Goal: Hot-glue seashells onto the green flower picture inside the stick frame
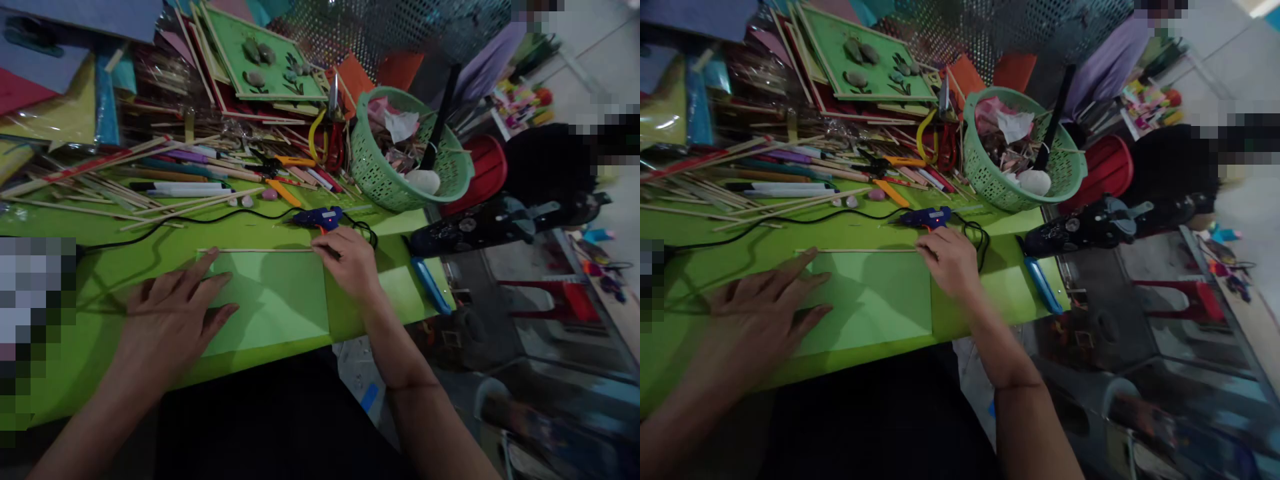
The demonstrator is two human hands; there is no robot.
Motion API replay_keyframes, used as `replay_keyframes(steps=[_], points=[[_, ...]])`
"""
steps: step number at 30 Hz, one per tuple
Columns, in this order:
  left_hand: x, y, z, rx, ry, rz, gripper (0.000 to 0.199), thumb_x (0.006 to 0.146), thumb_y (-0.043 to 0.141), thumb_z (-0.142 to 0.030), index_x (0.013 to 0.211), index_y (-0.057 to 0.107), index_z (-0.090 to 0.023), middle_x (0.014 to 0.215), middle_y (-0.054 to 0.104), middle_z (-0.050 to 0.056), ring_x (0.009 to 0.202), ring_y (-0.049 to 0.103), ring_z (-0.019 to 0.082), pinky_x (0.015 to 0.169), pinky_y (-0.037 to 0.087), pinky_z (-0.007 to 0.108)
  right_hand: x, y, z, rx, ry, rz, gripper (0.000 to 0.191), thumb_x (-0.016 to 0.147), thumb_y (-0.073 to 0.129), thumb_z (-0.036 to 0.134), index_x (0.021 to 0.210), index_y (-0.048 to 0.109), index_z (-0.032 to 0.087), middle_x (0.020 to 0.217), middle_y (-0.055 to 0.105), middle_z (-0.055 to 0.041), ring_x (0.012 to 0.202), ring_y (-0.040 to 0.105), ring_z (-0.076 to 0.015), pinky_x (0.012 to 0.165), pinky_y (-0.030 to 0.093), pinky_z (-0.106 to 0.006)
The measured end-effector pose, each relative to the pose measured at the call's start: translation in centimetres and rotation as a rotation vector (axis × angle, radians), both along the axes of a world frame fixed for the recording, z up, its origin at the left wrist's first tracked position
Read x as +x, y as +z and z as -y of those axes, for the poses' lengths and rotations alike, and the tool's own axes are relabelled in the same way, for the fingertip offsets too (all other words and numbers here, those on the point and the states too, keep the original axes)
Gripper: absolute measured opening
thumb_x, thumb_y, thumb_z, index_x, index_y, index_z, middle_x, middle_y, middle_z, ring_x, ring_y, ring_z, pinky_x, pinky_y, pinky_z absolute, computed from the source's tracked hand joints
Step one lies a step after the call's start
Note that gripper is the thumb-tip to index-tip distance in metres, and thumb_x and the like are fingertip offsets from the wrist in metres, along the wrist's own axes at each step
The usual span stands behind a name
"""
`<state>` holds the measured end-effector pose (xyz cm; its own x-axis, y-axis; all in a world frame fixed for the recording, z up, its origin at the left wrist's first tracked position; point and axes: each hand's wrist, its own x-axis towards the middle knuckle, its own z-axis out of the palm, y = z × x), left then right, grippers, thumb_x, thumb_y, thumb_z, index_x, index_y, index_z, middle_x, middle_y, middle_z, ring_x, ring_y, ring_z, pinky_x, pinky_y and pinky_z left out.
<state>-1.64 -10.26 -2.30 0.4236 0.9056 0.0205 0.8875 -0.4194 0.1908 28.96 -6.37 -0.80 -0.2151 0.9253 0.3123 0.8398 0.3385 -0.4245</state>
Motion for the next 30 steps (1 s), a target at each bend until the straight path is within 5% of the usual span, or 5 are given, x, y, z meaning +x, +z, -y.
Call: replay_keyframes(steps=[16, 30], points=[[0.08, -0.24, 0.16, 0.136, -0.044, -0.118, 0.037, 0.101, 0.049, -0.041, 0.127, 0.067, -0.025, 0.16, 0.045, 0.007, 0.11, 0.064, 0.037, 0.086, 0.049, 0.056, -0.93, -0.96, 0.08, 0.002, 0.094, 0.211, 0.017, 0.093, 0.063, 0.011, 0.093, 0.076, 0.021, 0.089, 0.073, -0.0054, 0.087, 0.065, -0.0212, 0.079, 0.048, -0.033], [0.11, 0.26, 0.33, 0.065, -0.02, -0.049, 0.034, 0.096, 0.06, -0.043, 0.124, 0.069, -0.027, 0.159, 0.047, 0.005, 0.113, 0.062, 0.035, 0.087, 0.043, 0.051, -0.9, -0.98, 0.3, 0.069, 0.131, 0.219, 0.02, 0.091, 0.06, 0.006, 0.094, 0.075, 0.018, 0.089, 0.072, -0.0061, 0.083, 0.065, -0.022, 0.075, 0.046, -0.033]])
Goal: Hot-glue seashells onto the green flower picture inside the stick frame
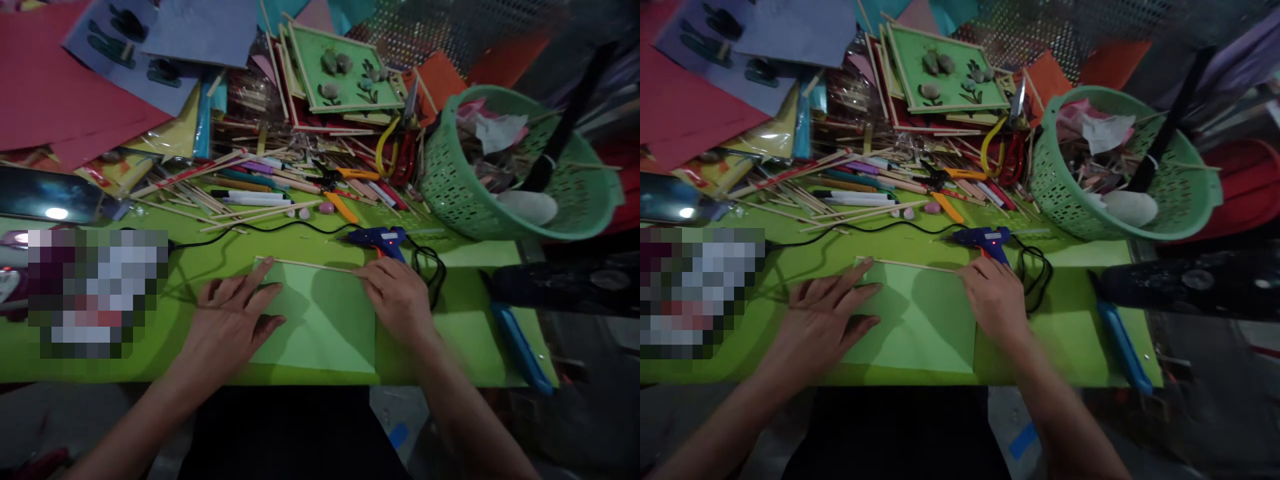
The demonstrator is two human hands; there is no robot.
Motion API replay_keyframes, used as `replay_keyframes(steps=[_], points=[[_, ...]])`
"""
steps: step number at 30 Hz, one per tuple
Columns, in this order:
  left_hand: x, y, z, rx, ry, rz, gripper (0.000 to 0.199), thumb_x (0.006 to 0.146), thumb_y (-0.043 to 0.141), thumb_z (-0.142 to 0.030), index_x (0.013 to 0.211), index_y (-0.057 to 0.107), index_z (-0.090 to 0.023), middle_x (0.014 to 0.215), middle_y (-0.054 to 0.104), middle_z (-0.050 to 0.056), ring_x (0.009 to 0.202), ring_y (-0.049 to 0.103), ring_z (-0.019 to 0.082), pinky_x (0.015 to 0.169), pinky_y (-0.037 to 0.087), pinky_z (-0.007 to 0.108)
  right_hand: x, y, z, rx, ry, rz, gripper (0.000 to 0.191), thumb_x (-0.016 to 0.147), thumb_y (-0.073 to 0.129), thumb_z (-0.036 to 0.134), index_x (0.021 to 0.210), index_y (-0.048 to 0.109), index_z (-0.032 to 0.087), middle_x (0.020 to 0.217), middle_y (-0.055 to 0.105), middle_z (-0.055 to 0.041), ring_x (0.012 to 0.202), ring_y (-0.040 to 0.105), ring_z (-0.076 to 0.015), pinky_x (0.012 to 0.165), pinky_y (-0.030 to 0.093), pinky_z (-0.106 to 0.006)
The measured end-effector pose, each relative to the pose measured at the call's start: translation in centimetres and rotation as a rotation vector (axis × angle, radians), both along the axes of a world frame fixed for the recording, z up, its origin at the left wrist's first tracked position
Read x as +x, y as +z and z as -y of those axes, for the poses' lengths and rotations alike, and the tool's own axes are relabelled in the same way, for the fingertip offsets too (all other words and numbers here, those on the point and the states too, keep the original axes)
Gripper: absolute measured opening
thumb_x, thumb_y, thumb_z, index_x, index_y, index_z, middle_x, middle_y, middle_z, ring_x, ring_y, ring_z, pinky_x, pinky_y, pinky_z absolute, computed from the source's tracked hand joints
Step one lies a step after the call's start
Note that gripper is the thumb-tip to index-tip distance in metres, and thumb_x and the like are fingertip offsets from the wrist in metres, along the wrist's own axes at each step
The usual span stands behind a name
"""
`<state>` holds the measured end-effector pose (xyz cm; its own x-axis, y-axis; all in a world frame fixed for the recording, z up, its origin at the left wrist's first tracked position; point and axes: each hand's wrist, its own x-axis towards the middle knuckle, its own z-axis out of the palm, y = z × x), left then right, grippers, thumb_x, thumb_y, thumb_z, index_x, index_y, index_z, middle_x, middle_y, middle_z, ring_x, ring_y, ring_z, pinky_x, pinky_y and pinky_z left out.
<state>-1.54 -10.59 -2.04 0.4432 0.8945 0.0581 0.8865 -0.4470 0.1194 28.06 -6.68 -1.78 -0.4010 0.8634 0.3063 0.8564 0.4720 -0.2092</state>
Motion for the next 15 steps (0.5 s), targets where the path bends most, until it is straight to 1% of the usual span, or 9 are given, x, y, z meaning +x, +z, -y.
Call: replay_keyframes(steps=[5, 7, 12, 15], points=[[-0.06, 0.26, 0.01, -0.014, 0.01, -0.002, 0.032, 0.097, 0.06, -0.042, 0.124, 0.069, -0.027, 0.16, 0.046, 0.004, 0.113, 0.062, 0.033, 0.09, 0.044, 0.051, 0.0, 0.02, -0.09, 0.0, 0.027, 0.0, 0.02, 0.092, 0.059, 0.007, 0.095, 0.076, 0.018, 0.088, 0.071, -0.0066, 0.083, 0.065, -0.0226, 0.074, 0.048, -0.034], [-0.14, 0.26, -0.01, -0.008, 0.001, -0.006, 0.033, 0.097, 0.059, -0.043, 0.124, 0.068, -0.026, 0.16, 0.046, 0.004, 0.112, 0.063, 0.033, 0.088, 0.045, 0.051, -0.12, 0.07, -0.11, 0.0, 0.02, 0.007, 0.019, 0.092, 0.059, 0.008, 0.094, 0.076, 0.018, 0.087, 0.071, -0.0067, 0.083, 0.066, -0.0228, 0.074, 0.048, -0.034], [-0.26, -0.03, -0.07, 0.009, 0.009, 0.0, 0.038, 0.099, 0.055, -0.039, 0.132, 0.064, -0.022, 0.159, 0.047, 0.008, 0.112, 0.063, 0.037, 0.088, 0.047, 0.054, -0.2, 0.19, -0.11, -0.029, -0.011, -0.005, 0.017, 0.094, 0.06, 0.011, 0.096, 0.075, 0.019, 0.09, 0.073, -0.0064, 0.087, 0.067, -0.0225, 0.079, 0.05, -0.034], [-0.26, -0.23, -0.09, -0.002, 0.026, 0.028, 0.042, 0.1, 0.051, -0.037, 0.138, 0.059, -0.022, 0.161, 0.044, 0.009, 0.116, 0.062, 0.04, 0.091, 0.046, 0.058, 0.14, 0.41, -0.16, -0.043, -0.058, -0.044, 0.016, 0.096, 0.06, 0.016, 0.101, 0.074, 0.021, 0.095, 0.075, -0.006, 0.092, 0.068, -0.0219, 0.083, 0.051, -0.034]])
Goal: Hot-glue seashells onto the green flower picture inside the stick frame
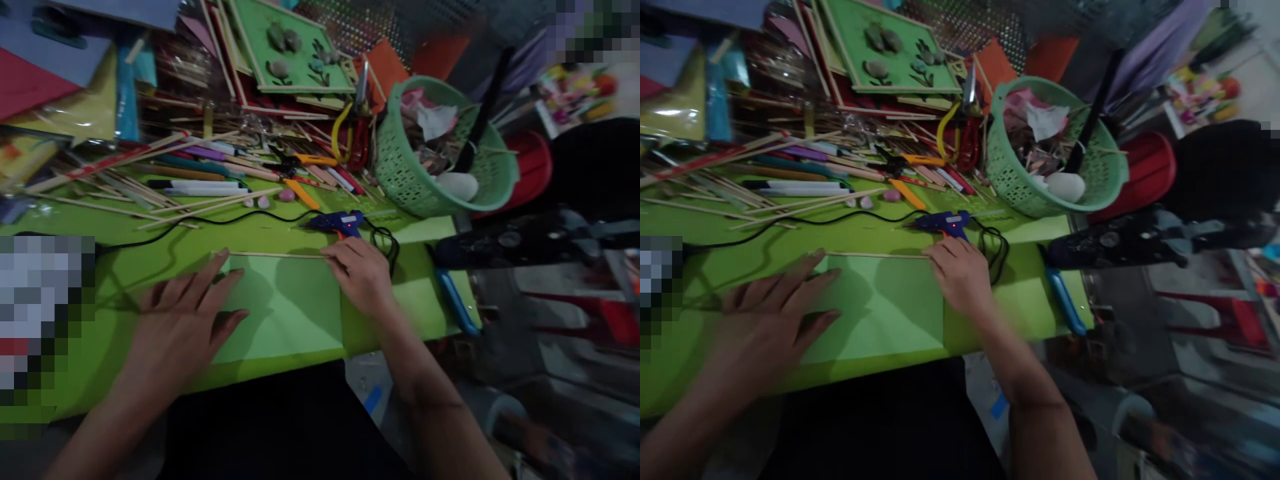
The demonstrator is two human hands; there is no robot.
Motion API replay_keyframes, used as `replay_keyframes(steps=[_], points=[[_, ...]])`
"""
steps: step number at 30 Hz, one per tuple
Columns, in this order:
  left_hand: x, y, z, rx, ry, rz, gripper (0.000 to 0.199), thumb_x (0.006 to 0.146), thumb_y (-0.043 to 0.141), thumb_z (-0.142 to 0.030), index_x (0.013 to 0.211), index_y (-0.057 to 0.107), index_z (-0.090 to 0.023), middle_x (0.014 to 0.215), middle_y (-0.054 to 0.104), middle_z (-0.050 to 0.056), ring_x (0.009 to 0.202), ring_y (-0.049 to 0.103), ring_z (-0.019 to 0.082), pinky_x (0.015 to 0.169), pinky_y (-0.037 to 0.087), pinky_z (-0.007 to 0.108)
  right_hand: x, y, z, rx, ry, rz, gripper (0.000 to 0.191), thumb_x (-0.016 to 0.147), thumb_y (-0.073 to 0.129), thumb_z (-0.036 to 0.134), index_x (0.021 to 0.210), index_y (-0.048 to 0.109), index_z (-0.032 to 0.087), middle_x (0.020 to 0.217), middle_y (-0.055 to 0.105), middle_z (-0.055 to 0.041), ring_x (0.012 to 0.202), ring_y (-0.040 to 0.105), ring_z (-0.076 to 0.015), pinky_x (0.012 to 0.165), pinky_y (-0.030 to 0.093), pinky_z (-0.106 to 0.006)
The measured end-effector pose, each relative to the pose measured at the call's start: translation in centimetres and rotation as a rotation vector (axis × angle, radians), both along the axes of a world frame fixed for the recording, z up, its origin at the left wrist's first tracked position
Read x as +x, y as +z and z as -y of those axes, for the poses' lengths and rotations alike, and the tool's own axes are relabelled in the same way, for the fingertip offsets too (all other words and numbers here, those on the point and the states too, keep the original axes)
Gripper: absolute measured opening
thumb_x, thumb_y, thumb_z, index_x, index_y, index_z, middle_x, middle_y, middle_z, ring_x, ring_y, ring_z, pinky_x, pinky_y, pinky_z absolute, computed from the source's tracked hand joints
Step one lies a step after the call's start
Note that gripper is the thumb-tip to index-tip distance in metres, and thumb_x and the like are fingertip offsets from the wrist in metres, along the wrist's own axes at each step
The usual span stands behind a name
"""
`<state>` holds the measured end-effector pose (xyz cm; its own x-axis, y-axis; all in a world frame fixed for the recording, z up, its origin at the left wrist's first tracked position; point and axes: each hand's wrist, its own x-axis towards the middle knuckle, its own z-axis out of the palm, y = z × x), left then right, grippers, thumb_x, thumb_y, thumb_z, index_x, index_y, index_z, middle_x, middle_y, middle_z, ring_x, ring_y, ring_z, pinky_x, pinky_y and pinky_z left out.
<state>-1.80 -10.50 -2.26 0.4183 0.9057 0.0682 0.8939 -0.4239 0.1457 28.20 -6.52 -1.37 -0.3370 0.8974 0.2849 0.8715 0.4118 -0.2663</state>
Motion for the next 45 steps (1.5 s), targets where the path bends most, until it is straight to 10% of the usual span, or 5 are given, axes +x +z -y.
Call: replay_keyframes(steps=[9, 16, 32, 38, 45], points=[[0.0, -0.6, 0.1, -0.015, 0.028, 0.199, 0.052, 0.1, 0.044, -0.039, 0.152, 0.044, -0.034, 0.164, 0.04, 0.005, 0.127, 0.056, 0.048, 0.096, 0.044, 0.071, 1.2, 1.2, -0.4, 0.066, -0.174, -0.2, 0.018, 0.1, 0.056, 0.022, 0.1, 0.074, 0.024, 0.099, 0.075, -0.0059, 0.096, 0.068, -0.02, 0.089, 0.053, -0.036], [-0.2, 0.2, 0.2, 0.06, 0.005, 0.114, 0.038, 0.102, 0.05, -0.037, 0.134, 0.061, -0.02, 0.154, 0.052, 0.011, 0.126, 0.059, 0.04, 0.096, 0.048, 0.057, 0.3, 2.7, -1.4, 0.114, -0.094, -0.165, 0.018, 0.1, 0.057, 0.022, 0.102, 0.074, 0.023, 0.1, 0.075, -0.0066, 0.097, 0.068, -0.0213, 0.088, 0.052, -0.036], [-1.2, 0.1, 1.0, 0.184, 0.024, 0.23, 0.033, 0.101, 0.052, -0.035, 0.128, 0.066, -0.021, 0.146, 0.061, 0.011, 0.12, 0.062, 0.032, 0.099, 0.046, 0.048, -13.4, 2.5, -11.4, 0.043, 0.282, 0.446, 0.021, 0.099, 0.053, 0.011, 0.107, 0.072, 0.015, 0.107, 0.071, -0.0126, 0.104, 0.062, -0.0265, 0.081, 0.04, -0.036], [-1.5, 0.1, 1.0, 0.19, 0.018, 0.26, 0.033, 0.101, 0.053, -0.034, 0.128, 0.066, -0.021, 0.145, 0.062, 0.011, 0.119, 0.063, 0.032, 0.098, 0.046, 0.048, -13.7, 2.4, -11.5, 0.075, 0.279, 0.475, 0.023, 0.1, 0.048, 0.008, 0.11, 0.068, 0.013, 0.11, 0.069, -0.0153, 0.105, 0.062, -0.0269, 0.085, 0.039, -0.037], [-1.6, 0.4, 0.7, 0.175, 0.023, 0.247, 0.031, 0.101, 0.052, -0.037, 0.126, 0.064, -0.022, 0.142, 0.065, 0.009, 0.12, 0.063, 0.033, 0.098, 0.046, 0.049, -9.0, 6.9, -6.5, 0.131, 0.104, 0.26, 0.015, 0.1, 0.052, 0.018, 0.104, 0.066, 0.017, 0.104, 0.071, -0.0105, 0.096, 0.062, -0.0249, 0.084, 0.044, -0.037]])
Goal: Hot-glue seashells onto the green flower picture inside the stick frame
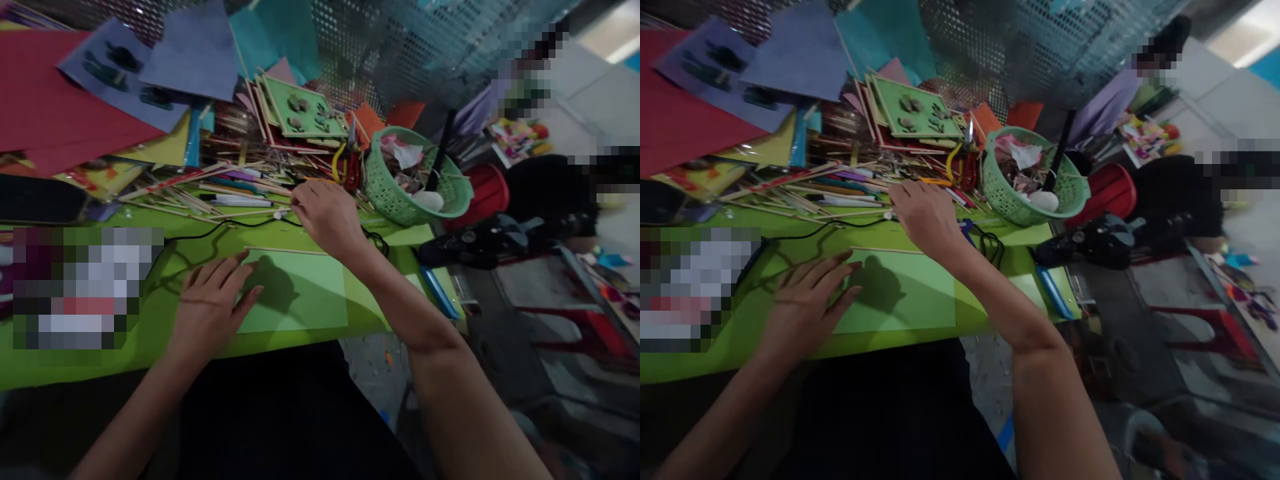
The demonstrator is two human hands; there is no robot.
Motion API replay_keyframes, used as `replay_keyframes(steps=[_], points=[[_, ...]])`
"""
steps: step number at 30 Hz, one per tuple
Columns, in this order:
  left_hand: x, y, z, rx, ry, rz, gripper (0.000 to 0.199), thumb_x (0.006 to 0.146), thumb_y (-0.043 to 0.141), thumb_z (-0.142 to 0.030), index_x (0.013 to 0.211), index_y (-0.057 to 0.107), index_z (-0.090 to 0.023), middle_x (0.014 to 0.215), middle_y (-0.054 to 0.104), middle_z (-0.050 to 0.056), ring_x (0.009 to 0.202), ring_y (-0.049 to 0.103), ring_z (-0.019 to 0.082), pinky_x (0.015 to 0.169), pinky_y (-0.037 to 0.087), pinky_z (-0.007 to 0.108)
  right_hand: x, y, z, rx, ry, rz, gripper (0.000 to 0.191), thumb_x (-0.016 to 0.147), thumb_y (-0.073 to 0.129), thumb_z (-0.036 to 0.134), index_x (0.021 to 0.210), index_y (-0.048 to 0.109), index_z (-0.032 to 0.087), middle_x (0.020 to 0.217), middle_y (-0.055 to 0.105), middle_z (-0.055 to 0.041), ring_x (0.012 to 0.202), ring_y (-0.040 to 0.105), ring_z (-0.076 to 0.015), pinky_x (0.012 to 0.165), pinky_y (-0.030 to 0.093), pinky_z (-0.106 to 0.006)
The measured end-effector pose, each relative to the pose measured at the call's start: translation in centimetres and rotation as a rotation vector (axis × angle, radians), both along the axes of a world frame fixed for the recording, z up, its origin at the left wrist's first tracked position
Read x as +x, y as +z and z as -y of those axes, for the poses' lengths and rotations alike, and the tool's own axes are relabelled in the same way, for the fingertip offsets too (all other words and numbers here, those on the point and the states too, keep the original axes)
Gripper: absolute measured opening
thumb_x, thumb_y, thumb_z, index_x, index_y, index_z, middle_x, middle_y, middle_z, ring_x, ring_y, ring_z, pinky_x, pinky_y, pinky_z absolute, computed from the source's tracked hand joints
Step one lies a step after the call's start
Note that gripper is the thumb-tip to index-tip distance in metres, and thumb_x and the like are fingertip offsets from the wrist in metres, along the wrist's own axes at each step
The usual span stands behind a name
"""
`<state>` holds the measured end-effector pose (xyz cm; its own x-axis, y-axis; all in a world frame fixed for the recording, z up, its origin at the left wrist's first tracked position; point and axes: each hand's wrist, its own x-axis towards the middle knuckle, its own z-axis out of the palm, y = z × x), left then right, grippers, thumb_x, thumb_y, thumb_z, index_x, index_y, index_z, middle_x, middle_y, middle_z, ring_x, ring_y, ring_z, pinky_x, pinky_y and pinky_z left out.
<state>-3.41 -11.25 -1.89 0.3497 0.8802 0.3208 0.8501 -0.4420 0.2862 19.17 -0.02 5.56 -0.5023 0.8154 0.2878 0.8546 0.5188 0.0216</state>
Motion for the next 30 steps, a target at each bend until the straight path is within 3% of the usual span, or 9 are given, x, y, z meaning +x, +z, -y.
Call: replay_keyframes(steps=[3, 5, 7, 8, 10, 13, 19, 23, 30], points=[[0.3, 0.6, -0.1, -0.047, -0.038, -0.019, 0.032, 0.101, 0.051, -0.033, 0.129, 0.063, -0.022, 0.145, 0.062, 0.009, 0.122, 0.063, 0.034, 0.101, 0.045, 0.052, 3.8, 1.4, 4.7, -0.058, -0.074, -0.252, 0.012, 0.098, 0.054, 0.02, 0.1, 0.066, 0.019, 0.097, 0.071, -0.0059, 0.09, 0.064, -0.0205, 0.083, 0.047, -0.034], [0.8, 1.1, 0.0, -0.06, -0.093, -0.01, 0.033, 0.101, 0.051, -0.031, 0.132, 0.061, -0.023, 0.145, 0.062, 0.008, 0.122, 0.063, 0.033, 0.102, 0.045, 0.051, 6.3, 1.3, 8.3, -0.144, -0.131, -0.46, 0.019, 0.095, 0.059, 0.018, 0.112, 0.065, 0.022, 0.092, 0.07, -0.0014, 0.08, 0.064, -0.0153, 0.076, 0.05, -0.029], [1.6, 1.3, 0.1, -0.071, -0.176, 0.013, 0.034, 0.102, 0.051, -0.031, 0.135, 0.058, -0.025, 0.144, 0.063, 0.007, 0.124, 0.063, 0.031, 0.103, 0.046, 0.048, 8.2, 0.4, 11.6, -0.213, -0.192, -0.598, 0.034, 0.093, 0.059, 0.016, 0.126, 0.062, 0.026, 0.084, 0.068, 0.0026, 0.071, 0.062, -0.0127, 0.071, 0.05, -0.027], [2.0, 1.3, 0.1, -0.077, -0.221, 0.021, 0.035, 0.102, 0.051, -0.032, 0.136, 0.057, -0.026, 0.145, 0.062, 0.007, 0.126, 0.062, 0.03, 0.104, 0.045, 0.047, 8.9, -0.3, 13.1, -0.246, -0.218, -0.644, 0.034, 0.092, 0.059, 0.015, 0.124, 0.064, 0.027, 0.086, 0.069, 0.0023, 0.072, 0.062, -0.0126, 0.07, 0.051, -0.026], [3.0, 1.2, 0.0, -0.083, -0.317, 0.014, 0.037, 0.102, 0.051, -0.034, 0.138, 0.055, -0.026, 0.149, 0.059, 0.007, 0.131, 0.059, 0.028, 0.106, 0.044, 0.045, 9.6, -1.8, 15.7, -0.293, -0.242, -0.717, 0.024, 0.092, 0.058, 0.012, 0.107, 0.071, 0.025, 0.093, 0.073, -0.0007, 0.078, 0.067, -0.0139, 0.07, 0.052, -0.027], [4.5, 0.7, -0.4, -0.045, -0.406, -0.037, 0.04, 0.102, 0.051, -0.038, 0.139, 0.057, -0.022, 0.15, 0.058, 0.009, 0.132, 0.059, 0.029, 0.107, 0.042, 0.046, 9.5, -4.1, 18.2, -0.38, -0.286, -0.771, 0.019, 0.09, 0.058, 0.009, 0.095, 0.071, 0.022, 0.087, 0.073, -0.0018, 0.078, 0.068, -0.0149, 0.069, 0.053, -0.027], [7.7, 0.8, -1.8, -0.104, -0.513, -0.235, 0.047, 0.105, 0.042, -0.039, 0.145, 0.054, -0.017, 0.15, 0.058, 0.01, 0.129, 0.061, 0.03, 0.103, 0.041, 0.048, 8.4, -6.2, 19.7, -0.442, -0.305, -0.776, 0.022, 0.085, 0.059, 0.006, 0.094, 0.069, 0.022, 0.087, 0.074, -0.0012, 0.077, 0.069, -0.0151, 0.068, 0.052, -0.026], [9.5, 1.7, -2.6, -0.186, -0.569, -0.352, 0.049, 0.105, 0.042, -0.036, 0.149, 0.05, -0.016, 0.154, 0.053, 0.009, 0.133, 0.057, 0.029, 0.104, 0.042, 0.047, 8.6, -6.4, 19.5, -0.465, -0.292, -0.747, 0.021, 0.084, 0.058, 0.006, 0.095, 0.07, 0.021, 0.087, 0.074, -0.0019, 0.077, 0.069, -0.0154, 0.068, 0.052, -0.026], [11.1, 3.2, -3.0, -0.153, -0.598, -0.466, 0.05, 0.104, 0.046, -0.032, 0.151, 0.049, -0.017, 0.156, 0.05, 0.009, 0.124, 0.06, 0.032, 0.096, 0.047, 0.047, 8.8, -6.3, 19.0, -0.486, -0.272, -0.743, 0.019, 0.084, 0.058, 0.007, 0.093, 0.07, 0.019, 0.086, 0.075, -0.0029, 0.075, 0.068, -0.0143, 0.068, 0.05, -0.025]])
